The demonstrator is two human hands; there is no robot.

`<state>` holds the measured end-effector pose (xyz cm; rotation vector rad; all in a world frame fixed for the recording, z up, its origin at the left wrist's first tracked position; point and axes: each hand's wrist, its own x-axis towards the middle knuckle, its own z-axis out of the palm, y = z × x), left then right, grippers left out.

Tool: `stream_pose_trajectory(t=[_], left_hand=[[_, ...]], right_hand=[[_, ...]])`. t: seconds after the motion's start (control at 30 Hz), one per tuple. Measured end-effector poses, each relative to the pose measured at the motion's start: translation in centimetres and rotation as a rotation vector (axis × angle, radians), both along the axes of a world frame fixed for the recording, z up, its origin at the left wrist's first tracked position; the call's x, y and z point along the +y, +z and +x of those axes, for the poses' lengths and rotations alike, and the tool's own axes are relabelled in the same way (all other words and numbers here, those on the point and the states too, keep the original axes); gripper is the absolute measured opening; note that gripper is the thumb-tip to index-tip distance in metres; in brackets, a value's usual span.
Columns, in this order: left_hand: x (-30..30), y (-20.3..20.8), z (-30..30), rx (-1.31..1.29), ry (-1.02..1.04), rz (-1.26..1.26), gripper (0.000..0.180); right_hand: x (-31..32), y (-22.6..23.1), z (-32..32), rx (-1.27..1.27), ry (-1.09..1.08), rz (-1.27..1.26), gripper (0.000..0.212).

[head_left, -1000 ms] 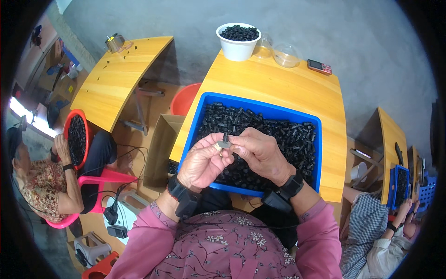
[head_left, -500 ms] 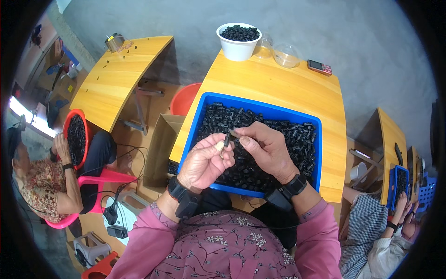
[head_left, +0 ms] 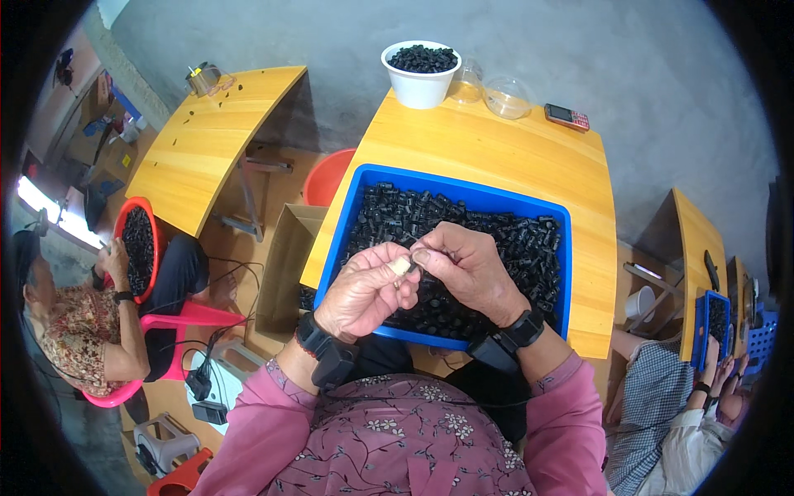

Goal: Assembling small black plastic components by hand at a workstation.

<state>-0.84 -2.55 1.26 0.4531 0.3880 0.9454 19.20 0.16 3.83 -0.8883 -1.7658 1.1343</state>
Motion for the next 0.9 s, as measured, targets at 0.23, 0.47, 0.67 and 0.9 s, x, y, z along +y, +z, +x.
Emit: stream_pose_trajectory(t=[0.23,0.47,0.67,0.9], left_hand=[[0.0,0.2,0.1,-0.005,0.058,-0.069,0.011],[-0.1,0.8,0.3,0.024,0.074,-0.082,0.009],[-0.1,1.0,0.2,-0.040,-0.006,-0.052,0.007],[0.1,0.6,0.3,-0.047,0.030,-0.044,0.006]], right_hand=[[-0.1,0.0,-0.4,0.137,-0.084,-0.055,0.014],[-0.2,0.7,-0.3,-0.027,-0.008,0.154,0.014],[-0.3,0.8,-0.2,-0.012,0.004,0.106,0.011],[0.1,0.3,-0.2,0.008,-0.170,-0.029,0.016]])
